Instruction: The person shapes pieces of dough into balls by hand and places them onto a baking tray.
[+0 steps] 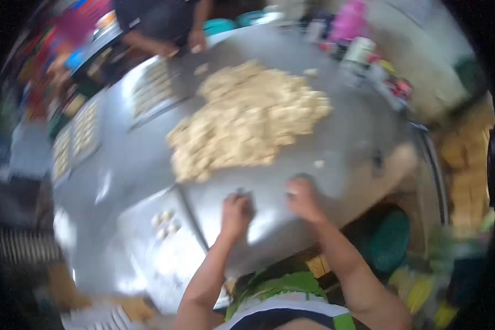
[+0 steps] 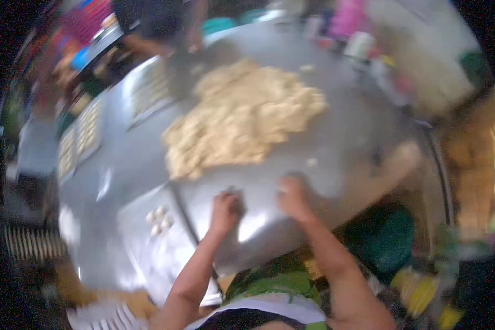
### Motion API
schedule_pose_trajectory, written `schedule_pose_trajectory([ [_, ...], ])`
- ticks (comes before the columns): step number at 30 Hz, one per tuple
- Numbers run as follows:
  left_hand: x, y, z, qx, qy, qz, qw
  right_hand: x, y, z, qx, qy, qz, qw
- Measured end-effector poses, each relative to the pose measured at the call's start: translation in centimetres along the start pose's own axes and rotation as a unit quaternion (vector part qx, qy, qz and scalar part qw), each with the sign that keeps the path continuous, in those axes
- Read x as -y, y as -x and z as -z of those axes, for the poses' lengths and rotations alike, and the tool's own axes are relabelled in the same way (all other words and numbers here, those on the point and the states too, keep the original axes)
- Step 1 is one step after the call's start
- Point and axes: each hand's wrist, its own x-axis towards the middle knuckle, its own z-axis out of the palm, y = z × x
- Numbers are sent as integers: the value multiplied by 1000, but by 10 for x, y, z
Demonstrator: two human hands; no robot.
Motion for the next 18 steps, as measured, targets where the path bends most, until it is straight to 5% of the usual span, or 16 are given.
schedule_pose_trajectory([
  [3, -6, 64, 41, -7, 49, 76, 996, 9, 33, -38, 16, 49, 6, 999],
  [6, 4, 120, 98, -58, 57, 94, 992, 74, 28, -46, 92, 32, -109, 989],
  [10, 26, 171, 169, -127, 72, 130, 981, 202, 29, -100, 127, 47, 115, 984],
  [12, 40, 180, 193, -189, -39, 135, 972, 236, 32, -145, 118, 37, 198, 972],
  [15, 93, 191, 169, -181, -69, 136, 972, 272, 29, -180, 95, 5, 246, 965],
  [18, 100, 181, 175, -176, -67, 137, 973, 254, 25, -215, 210, 62, 266, 939],
])
